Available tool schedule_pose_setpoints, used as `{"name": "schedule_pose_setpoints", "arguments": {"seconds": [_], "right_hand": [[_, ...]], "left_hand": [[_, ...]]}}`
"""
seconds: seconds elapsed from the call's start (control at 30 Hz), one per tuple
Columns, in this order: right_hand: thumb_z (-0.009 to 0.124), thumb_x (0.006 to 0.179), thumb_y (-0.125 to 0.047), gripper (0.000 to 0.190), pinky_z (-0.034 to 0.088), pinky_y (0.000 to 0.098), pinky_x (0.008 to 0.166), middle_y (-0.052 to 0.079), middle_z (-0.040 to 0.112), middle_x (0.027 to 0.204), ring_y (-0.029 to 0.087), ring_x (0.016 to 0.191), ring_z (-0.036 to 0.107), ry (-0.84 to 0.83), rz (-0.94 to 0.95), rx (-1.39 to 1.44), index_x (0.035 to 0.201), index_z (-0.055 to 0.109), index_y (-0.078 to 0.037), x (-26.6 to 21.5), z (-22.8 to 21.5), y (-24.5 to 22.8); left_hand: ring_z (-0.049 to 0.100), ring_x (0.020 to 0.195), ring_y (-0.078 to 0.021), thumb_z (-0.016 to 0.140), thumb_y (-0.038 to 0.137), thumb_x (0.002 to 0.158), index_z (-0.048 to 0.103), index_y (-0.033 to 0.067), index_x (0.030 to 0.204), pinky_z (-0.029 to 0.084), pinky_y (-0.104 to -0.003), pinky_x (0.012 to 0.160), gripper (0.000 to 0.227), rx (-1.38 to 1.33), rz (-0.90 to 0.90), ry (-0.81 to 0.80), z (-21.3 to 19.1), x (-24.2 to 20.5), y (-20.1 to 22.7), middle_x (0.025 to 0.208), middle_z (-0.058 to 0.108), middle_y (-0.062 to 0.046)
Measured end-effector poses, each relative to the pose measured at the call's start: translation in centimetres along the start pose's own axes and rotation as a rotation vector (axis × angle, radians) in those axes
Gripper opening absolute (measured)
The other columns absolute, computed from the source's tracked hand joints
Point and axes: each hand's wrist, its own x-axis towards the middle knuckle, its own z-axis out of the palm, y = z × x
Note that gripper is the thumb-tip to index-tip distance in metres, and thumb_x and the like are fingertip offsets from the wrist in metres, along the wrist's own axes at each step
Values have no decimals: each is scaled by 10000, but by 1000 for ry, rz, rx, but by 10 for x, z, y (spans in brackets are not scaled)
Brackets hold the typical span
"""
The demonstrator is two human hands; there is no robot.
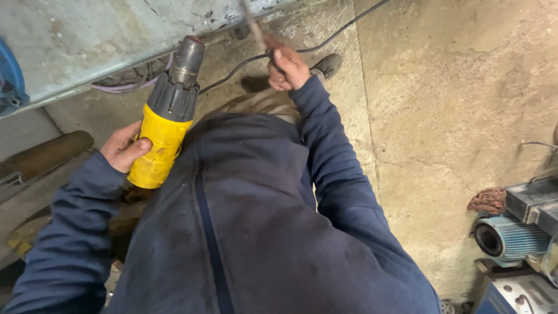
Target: The person uses a yellow heat gun to apply heat to a circular metal component attached to a larger metal structure. They simultaneously use a metal rod to manipulate the heated area. The person moves the heat gun and rod around the circular component throughout the video.
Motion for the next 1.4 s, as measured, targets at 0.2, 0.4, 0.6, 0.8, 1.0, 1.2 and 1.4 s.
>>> {"name": "schedule_pose_setpoints", "arguments": {"seconds": [0.2, 0.4, 0.6, 0.8, 1.0, 1.2, 1.4], "right_hand": [[557, 1140, -397, 682, 333, 286, 463, 44, 423, 672, 113, 435, 358, -235, 1, -127, 1655, 279, -46, -2, 37, -42], [598, 1096, -352, 651, 340, 284, 511, 19, 447, 662, 116, 505, 385, 224, -367, -209, 1606, 410, 6, -71, -25, -76], [611, 1127, -186, 476, 329, 233, 612, -92, 492, 784, 42, 665, 377, 885, -686, -883, 1574, 525, -49, -143, -98, -152], [669, 1113, -172, 422, 513, 355, 644, 94, 569, 748, 196, 659, 508, 938, -709, -1581, 1523, 590, -234, -135, -97, -199], [712, 963, -220, 519, 465, 431, 481, 114, 642, 718, 317, 557, 590, 1009, -328, -2131, 1455, 578, -314, -180, -118, -153], [625, 1087, -176, 567, 566, 320, 725, 67, 739, 958, 161, 776, 709, 758, -550, -1532, 1610, 406, -162, -193, -109, -201], [703, 1011, -182, 470, 515, 313, 689, 73, 733, 974, 119, 776, 611, 979, -447, -932, 1428, 599, 8, -157, -153, -237]], "left_hand": [[628, 1209, -216, 600, 340, 984, 470, -50, 1500, 468, -362, 1048, 659, 16, -13, 6, 5, 3, 8, 1336, 658, -120], [614, 1274, -227, 593, 366, 1004, 454, -50, 1516, 441, -365, 1099, 674, -99, 47, -25, 28, 18, 11, 1383, 644, -119], [594, 1250, -206, 637, 352, 956, 407, -30, 1535, 443, -354, 1061, 731, -28, 5, -123, 63, 53, 21, 1381, 625, -106], [638, 1113, -169, 688, 347, 913, 557, 4, 1432, 497, -331, 969, 636, 235, -35, -133, 124, 87, 44, 1223, 718, -102], [641, 1055, -171, 706, 359, 894, 567, 26, 1421, 514, -346, 928, 639, 149, -130, -19, 175, 94, 37, 1177, 718, -96], [677, 1031, -178, 684, 369, 915, 608, 18, 1375, 529, -350, 916, 584, 92, -153, 54, 220, 95, 47, 1142, 748, -100], [655, 1093, -163, 676, 373, 921, 578, 17, 1403, 510, -339, 962, 607, 84, -29, 98, 234, 89, 34, 1193, 728, -82]]}}
